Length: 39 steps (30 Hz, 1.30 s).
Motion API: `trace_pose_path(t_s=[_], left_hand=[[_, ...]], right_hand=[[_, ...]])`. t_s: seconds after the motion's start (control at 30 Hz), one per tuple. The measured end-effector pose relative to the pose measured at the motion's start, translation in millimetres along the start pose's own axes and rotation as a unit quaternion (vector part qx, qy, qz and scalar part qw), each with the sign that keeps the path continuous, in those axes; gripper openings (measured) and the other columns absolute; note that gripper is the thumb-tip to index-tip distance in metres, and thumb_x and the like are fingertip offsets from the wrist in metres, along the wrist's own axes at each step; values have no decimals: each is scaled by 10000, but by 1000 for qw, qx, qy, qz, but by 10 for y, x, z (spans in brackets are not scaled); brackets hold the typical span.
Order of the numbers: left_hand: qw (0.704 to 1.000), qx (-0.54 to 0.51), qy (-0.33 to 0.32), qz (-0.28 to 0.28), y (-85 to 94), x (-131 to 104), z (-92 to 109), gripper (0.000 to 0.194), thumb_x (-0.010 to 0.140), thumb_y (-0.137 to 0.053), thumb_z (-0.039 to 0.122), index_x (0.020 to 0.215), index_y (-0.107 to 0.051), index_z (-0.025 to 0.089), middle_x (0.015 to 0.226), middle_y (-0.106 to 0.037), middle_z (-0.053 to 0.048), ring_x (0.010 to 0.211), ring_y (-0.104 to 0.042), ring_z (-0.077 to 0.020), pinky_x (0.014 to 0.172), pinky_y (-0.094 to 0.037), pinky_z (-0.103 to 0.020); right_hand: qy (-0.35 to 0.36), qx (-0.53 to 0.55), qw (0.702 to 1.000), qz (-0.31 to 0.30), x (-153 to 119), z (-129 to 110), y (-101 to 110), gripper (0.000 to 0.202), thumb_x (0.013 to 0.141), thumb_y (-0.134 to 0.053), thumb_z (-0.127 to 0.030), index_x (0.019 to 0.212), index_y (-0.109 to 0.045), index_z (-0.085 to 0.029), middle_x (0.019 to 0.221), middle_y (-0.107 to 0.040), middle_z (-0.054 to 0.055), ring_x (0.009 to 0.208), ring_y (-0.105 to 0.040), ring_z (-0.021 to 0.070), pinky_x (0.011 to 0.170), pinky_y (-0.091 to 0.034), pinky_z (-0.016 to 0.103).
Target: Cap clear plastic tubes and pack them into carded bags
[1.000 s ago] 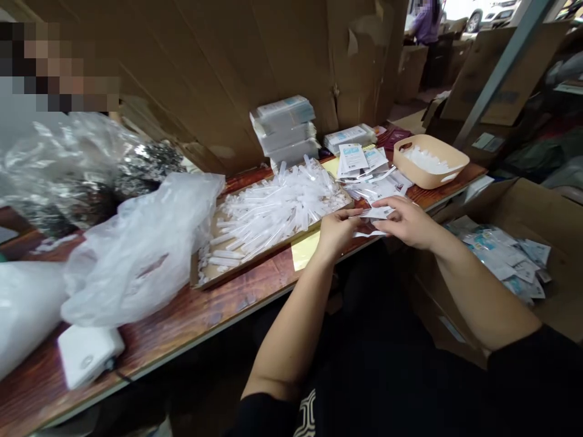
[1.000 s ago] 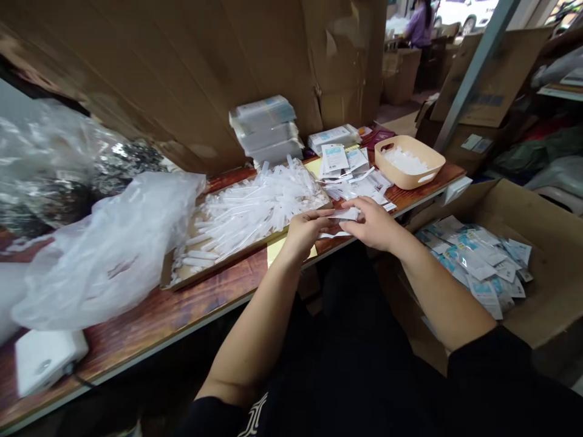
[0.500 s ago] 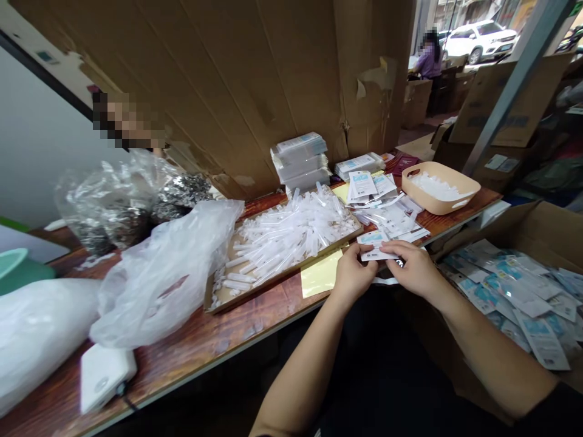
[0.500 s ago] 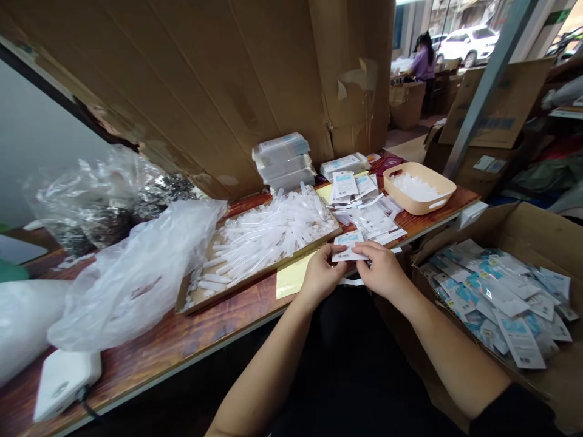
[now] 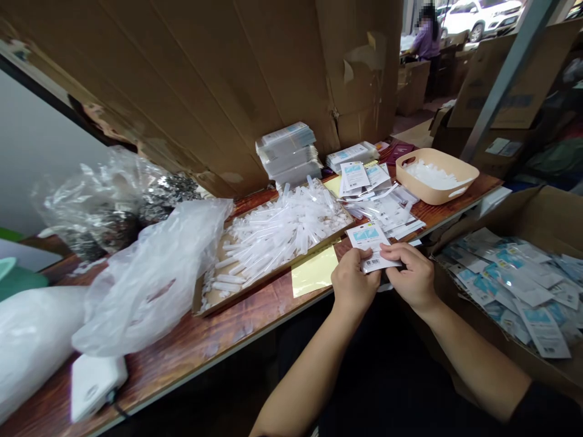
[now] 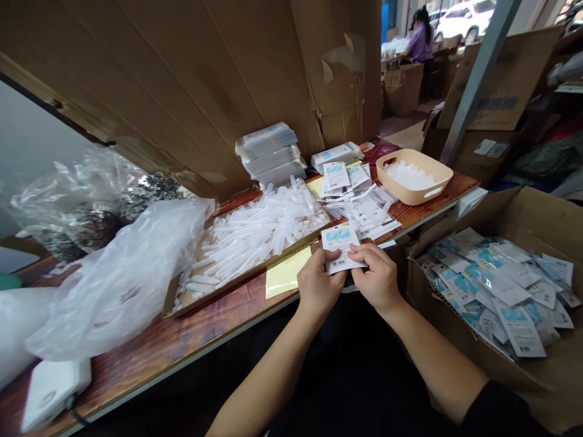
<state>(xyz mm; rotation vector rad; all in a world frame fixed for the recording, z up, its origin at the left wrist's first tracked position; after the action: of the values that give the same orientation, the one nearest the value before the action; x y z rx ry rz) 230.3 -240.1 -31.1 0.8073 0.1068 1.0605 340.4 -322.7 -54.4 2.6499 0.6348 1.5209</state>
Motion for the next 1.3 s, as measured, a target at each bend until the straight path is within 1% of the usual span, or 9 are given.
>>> trace_pose_path(t_s=[0.23, 0.4, 0.5, 0.7, 0.83, 0.97, 1.07, 1.17, 1.3], left_hand=[[995, 23, -53, 81, 124, 113, 55, 184, 765, -789, 193, 936, -724, 215, 949, -801, -44, 867, -759, -219, 791, -586, -314], [992, -44, -90, 83, 300, 350, 36, 444, 876, -719, 240, 1309, -626, 206, 973, -727, -46, 795, -686, -169, 760, -577, -294], [991, -42, -94, 87, 349, 363, -97, 586, 904, -720, 335, 1429, -517, 173, 961, -667, -54, 814, -674, -178, 741, -577, -303], [994, 64, -88, 33, 407, 194, -466, 208, 977, -613, 314, 1156, -678, 231, 1041, -645, -57, 805, -682, -163, 665, -552, -278], [990, 103, -90, 32, 477, 156, -632, 160, 996, -587, 304, 1088, -700, 237, 991, -661, -38, 771, -674, -150, 633, -536, -259], [986, 113, -115, 48, 492, 143, -727, 142, 997, -587, 277, 1032, -713, 222, 941, -673, -39, 799, -685, -155, 649, -542, -249], [982, 117, -131, 64, 484, 137, -761, 128, 987, -599, 254, 997, -720, 214, 919, -682, -42, 820, -693, -161, 666, -542, -249], [979, 122, -134, 90, 524, 179, -765, 133, 978, -608, 257, 974, -732, 211, 884, -681, -40, 826, -692, -171, 701, -543, -264], [981, 167, -53, 86, 680, 374, -746, 161, 956, -599, 271, 1001, -750, 239, 958, -706, -57, 908, -704, -211, 731, -530, -301]], right_hand=[[33, 12, 999, 1, 248, -56, -66, 230, 811, -621, -17, 825, -711, -228, 906, -798, 32, 848, -784, 203, 773, -651, 352], [118, 9, 992, -39, 907, 211, -411, 286, 743, -580, -10, 859, -717, -233, 966, -802, 26, 938, -771, 226, 858, -634, 388], [93, -73, 987, -112, 1479, 514, -778, 290, 785, -530, -36, 903, -729, -211, 1056, -786, 65, 1080, -735, 254, 981, -585, 435], [52, -218, 923, -313, 2185, 1037, -1379, 393, 850, -508, -77, 1148, -761, -117, 1354, -694, 161, 1292, -632, 261, 1108, -488, 383], [47, -243, 876, -415, 2212, 1242, -1518, 319, 750, -726, -204, 1057, -812, -208, 1347, -711, 111, 1174, -671, 318, 1015, -536, 431], [62, -262, 872, -408, 2079, 1191, -1429, 430, 859, -668, -316, 1256, -739, -169, 1498, -583, 171, 1332, -538, 413, 1081, -460, 543], [90, -256, 875, -402, 1856, 1045, -1235, 321, 917, -540, -231, 1157, -741, -159, 1284, -688, 175, 1271, -568, 372, 1081, -438, 506], [101, -243, 866, -426, 1554, 965, -1028, 248, 869, -521, -157, 998, -732, -186, 994, -745, 120, 1001, -667, 299, 921, -500, 427], [101, -225, 862, -442, 1225, 1012, -927, 195, 826, -574, -177, 968, -702, -211, 976, -749, 94, 854, -672, 252, 733, -504, 357]])
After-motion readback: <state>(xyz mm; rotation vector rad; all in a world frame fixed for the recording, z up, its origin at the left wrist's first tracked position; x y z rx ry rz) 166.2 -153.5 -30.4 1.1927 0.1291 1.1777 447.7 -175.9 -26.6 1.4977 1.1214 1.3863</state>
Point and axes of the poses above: each hand's wrist, its own x-axis towards the middle knuckle, its own y-axis out of the back of the hand, z = x × y, the point moved 1 cm from there along x, towards the middle knuckle
